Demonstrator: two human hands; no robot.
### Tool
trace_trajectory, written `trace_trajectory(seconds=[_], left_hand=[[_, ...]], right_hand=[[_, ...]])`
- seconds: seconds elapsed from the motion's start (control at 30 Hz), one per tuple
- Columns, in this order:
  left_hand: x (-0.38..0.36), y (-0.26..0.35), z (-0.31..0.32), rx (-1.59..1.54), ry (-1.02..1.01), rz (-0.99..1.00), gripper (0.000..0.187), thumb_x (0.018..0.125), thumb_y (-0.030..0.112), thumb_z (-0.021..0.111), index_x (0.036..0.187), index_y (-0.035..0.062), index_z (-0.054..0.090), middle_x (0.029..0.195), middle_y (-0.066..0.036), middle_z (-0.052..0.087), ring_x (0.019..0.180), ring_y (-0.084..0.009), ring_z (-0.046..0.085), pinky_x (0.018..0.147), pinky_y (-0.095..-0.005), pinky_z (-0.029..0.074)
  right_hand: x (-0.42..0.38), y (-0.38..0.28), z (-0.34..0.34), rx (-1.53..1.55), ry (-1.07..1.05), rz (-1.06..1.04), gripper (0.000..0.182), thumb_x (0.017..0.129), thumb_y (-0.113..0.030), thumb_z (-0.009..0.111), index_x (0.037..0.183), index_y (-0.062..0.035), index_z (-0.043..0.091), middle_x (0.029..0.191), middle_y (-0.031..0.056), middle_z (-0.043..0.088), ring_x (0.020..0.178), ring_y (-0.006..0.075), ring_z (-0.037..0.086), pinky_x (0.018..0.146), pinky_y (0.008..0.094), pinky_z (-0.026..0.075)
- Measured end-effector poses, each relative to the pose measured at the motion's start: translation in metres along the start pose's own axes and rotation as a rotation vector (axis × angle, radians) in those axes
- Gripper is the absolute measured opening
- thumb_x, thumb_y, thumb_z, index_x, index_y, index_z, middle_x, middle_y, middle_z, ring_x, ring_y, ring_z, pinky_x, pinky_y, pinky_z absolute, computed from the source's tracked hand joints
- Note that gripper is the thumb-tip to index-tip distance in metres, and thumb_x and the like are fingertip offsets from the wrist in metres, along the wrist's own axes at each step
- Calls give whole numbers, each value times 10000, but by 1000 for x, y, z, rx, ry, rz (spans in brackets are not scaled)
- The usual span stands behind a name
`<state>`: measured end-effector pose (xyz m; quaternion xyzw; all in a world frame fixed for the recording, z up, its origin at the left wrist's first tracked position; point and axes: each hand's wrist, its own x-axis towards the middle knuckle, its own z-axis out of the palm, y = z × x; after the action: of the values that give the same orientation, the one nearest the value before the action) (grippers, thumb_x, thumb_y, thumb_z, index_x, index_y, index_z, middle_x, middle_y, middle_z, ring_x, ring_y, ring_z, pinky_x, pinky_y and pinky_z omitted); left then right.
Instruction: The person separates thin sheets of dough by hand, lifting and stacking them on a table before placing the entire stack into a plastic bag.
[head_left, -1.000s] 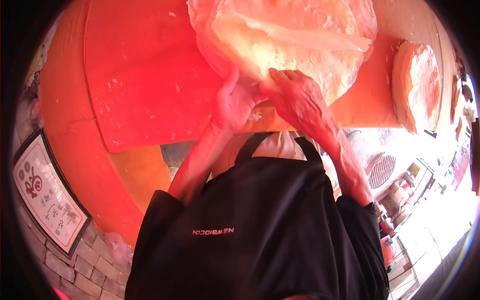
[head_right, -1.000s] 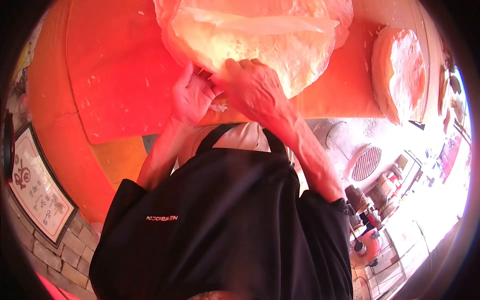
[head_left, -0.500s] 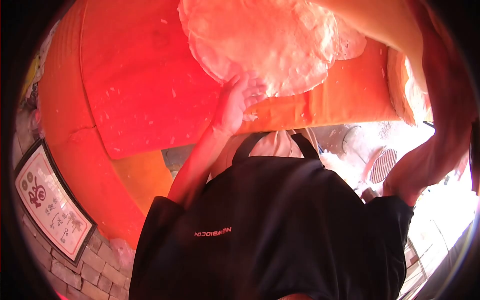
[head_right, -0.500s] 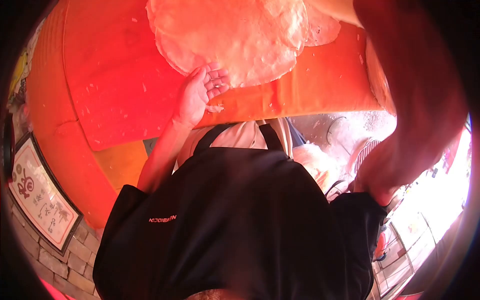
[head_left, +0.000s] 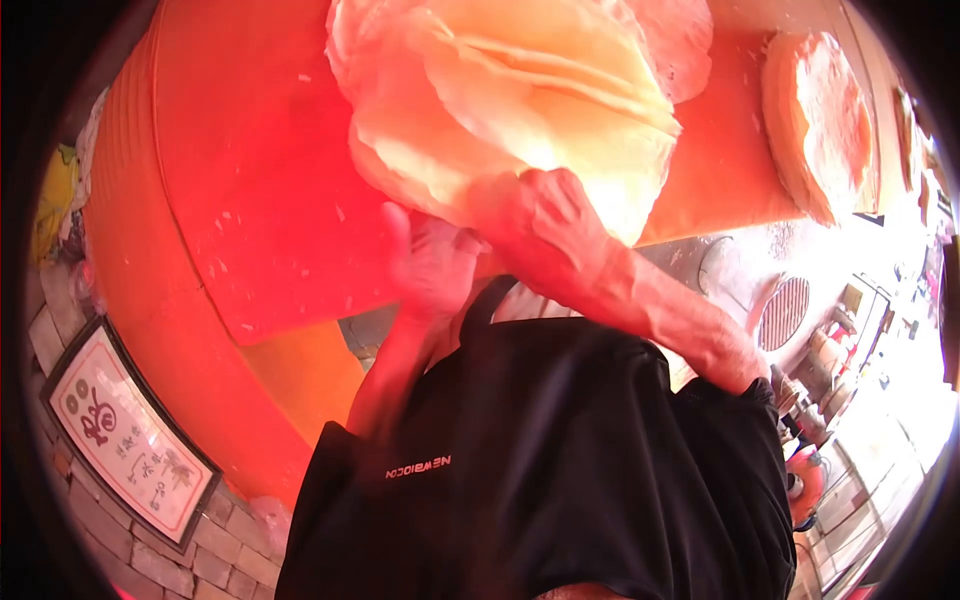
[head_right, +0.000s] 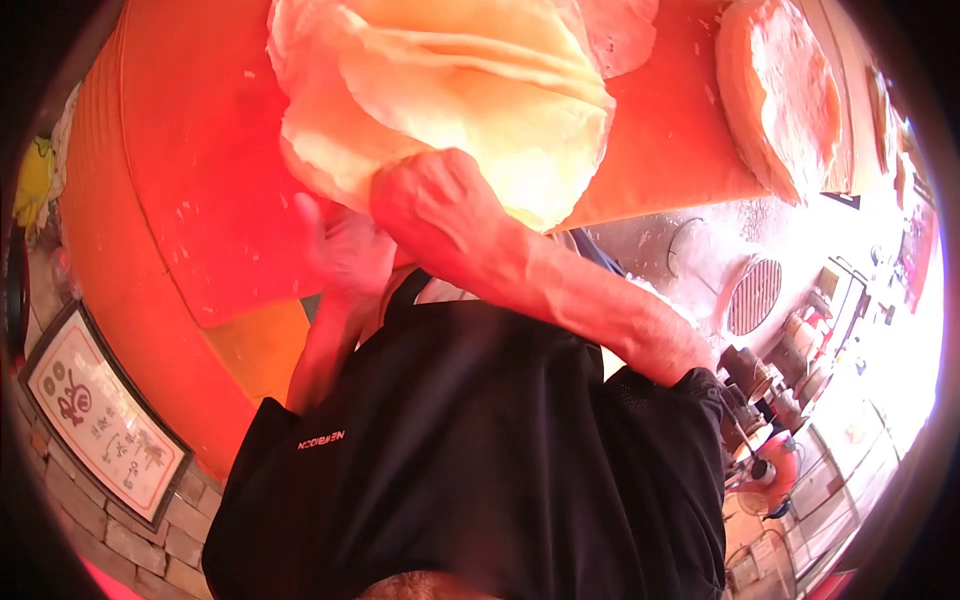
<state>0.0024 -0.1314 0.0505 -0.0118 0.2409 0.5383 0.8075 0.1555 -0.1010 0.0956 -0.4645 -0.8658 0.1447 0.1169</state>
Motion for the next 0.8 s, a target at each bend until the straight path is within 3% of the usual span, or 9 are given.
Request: trace_trajectory(seconds=[0.1, 0.17, 0.23, 0.33, 0.4, 0.57, 0.67, 0.73, 0.8], left_hand=[[9, 10, -1, -151, -114, -8, 601, 998, 490, 356, 1392, 41, 418, 1373, -188, 491, 1256, -343, 477, 1057, -470, 374], [10, -4, -66, 152, -249, -17, 566, 990, 456, 387, 1331, 12, 467, 1266, -195, 570, 1151, -345, 551, 998, -470, 428], [9, -12, -35, 469, 92, -291, 484, 983, 361, 428, 1230, -46, 516, 1074, -185, 661, 991, -326, 638, 899, -441, 510], [0, -37, -27, 501, 156, -615, 449, 989, 324, 445, 1206, -62, 517, 1084, -197, 652, 972, -288, 646, 869, -407, 535], [13, -36, -20, 583, 5, -710, 456, 992, 309, 448, 1219, -80, 521, 1132, -242, 627, 1067, -331, 623, 926, -422, 522], [56, -17, -7, -23, -184, -490, 511, 1008, 387, 392, 1295, -25, 491, 1261, -237, 567, 1171, -368, 563, 1000, -472, 465], [58, 16, -12, -35, -141, -205, 520, 1003, 404, 401, 1326, 2, 469, 1313, -198, 530, 1206, -348, 528, 1016, -467, 445], [56, 35, -27, 55, -54, -25, 528, 1000, 415, 407, 1347, 21, 454, 1347, -172, 506, 1229, -335, 505, 1026, -464, 432], [56, 47, -45, 127, 21, 86, 538, 996, 427, 413, 1368, 39, 440, 1382, -147, 481, 1253, -322, 482, 1037, -460, 418]], right_hand=[[19, 12, -29, 80, 72, 29, 87, 658, -135, 663, 688, -71, 612, 692, 132, 621, 659, 299, 627, 572, 377, 464], [32, 25, -42, 105, 82, 16, 103, 670, -134, 665, 730, -60, 626, 724, 136, 636, 673, 301, 630, 590, 376, 474], [42, 35, -57, 117, 99, 28, 130, 695, -136, 667, 780, -46, 629, 752, 122, 644, 692, 274, 635, 605, 357, 482], [52, 57, -85, 178, 173, 103, 173, 732, -140, 671, 856, -26, 634, 795, 100, 656, 721, 233, 642, 628, 329, 493], [51, 69, -110, 291, 261, 180, 202, 756, -142, 673, 907, -12, 637, 823, 85, 664, 740, 206, 647, 643, 310, 500], [31, 87, -156, 843, 492, 381, 276, 818, -147, 679, 1033, 22, 646, 894, 49, 684, 788, 138, 659, 680, 262, 519], [18, 102, -125, 1209, 499, 494, 321, 854, -151, 682, 1109, 42, 651, 936, 27, 696, 817, 97, 667, 703, 234, 530], [1, 119, -78, 1345, 432, 623, 237, 859, -146, 689, 1008, 38, 681, 848, 21, 691, 725, 89, 652, 630, 206, 495], [-36, 171, -16, 1393, 215, 863, 162, 847, -117, 690, 956, 3, 704, 825, 15, 696, 661, 88, 636, 561, 205, 466]])
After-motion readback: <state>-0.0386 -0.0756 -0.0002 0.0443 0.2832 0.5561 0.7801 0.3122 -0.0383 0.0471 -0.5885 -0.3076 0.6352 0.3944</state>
